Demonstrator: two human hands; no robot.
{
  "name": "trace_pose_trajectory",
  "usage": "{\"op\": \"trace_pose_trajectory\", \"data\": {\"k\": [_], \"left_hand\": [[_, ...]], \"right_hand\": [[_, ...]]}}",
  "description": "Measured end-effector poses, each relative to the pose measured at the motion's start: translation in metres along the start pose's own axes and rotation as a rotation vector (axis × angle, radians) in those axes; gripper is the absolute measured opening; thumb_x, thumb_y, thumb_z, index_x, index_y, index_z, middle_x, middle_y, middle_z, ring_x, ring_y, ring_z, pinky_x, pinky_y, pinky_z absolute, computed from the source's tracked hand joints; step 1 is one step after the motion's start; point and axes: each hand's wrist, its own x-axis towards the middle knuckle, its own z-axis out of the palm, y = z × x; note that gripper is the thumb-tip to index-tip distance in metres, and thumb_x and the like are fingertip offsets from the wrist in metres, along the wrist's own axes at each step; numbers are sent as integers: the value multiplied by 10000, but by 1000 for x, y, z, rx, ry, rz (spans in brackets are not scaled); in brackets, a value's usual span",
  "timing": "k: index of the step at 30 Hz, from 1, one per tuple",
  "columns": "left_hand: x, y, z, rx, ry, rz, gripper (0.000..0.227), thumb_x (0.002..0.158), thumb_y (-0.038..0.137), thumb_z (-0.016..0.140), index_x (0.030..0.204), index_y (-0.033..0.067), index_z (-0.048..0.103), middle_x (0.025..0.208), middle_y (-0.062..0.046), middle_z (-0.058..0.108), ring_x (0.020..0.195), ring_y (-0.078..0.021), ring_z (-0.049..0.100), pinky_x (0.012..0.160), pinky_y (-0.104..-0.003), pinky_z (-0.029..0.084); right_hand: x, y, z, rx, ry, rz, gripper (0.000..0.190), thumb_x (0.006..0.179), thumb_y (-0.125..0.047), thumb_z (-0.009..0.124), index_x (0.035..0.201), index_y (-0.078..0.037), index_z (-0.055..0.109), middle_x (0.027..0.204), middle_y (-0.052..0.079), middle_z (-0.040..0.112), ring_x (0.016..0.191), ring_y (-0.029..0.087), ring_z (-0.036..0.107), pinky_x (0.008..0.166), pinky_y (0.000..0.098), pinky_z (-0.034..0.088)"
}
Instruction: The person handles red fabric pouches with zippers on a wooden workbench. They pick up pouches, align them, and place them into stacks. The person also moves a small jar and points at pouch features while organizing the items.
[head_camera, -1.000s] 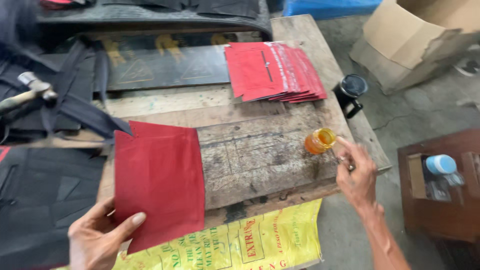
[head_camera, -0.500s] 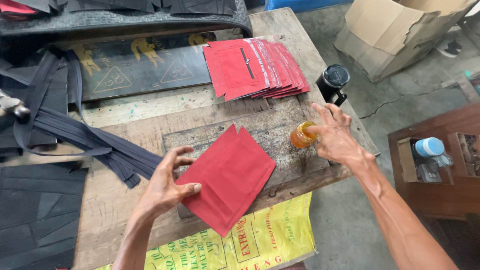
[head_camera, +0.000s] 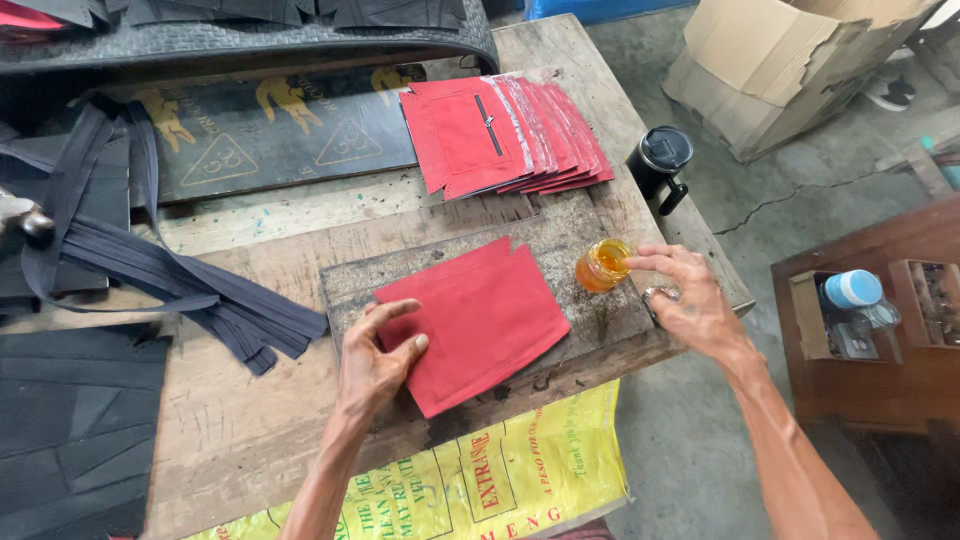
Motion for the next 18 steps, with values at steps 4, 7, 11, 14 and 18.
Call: {"op": "trace_pose_trajectory", "data": {"k": [4,7,11,14,18], "left_hand": [[18,7,4,-62,-121,-103,645,712,92,834,1335,111,666,1309,-82,703,1204,-219,668,1075,-334,504],[26,11,9,-28,-200,-48,728,673,92,873,1359,86,627,1307,-110,687,1233,-232,639,1081,-348,481],[26,16,13,30,-242,-31,869,597,102,920,1397,74,581,1287,-138,669,1220,-240,629,1072,-350,477],[28,16,11,13,-232,13,859,598,134,918,1389,64,590,1284,-146,686,1229,-244,645,1079,-367,485],[27,7,11,61,-220,149,824,613,165,935,1358,38,605,1299,-189,685,1268,-282,625,1207,-428,296]], "right_hand": [[-10,-34,-17,-73,111,-155,407,768,92,582,1066,-107,775,1295,79,687,1210,232,577,1004,403,478],[-32,-48,-29,390,275,-84,346,904,118,553,1018,-120,776,1247,75,714,1129,186,650,919,330,539],[-74,-52,12,777,483,255,396,878,179,544,1095,-73,758,1070,88,754,902,141,657,790,277,528],[-103,-52,63,843,144,318,740,764,176,447,1440,-107,551,747,73,707,778,160,702,817,329,585],[-132,-46,101,969,-95,365,977,747,147,404,1641,-177,180,626,38,611,694,157,661,819,355,587]]}}
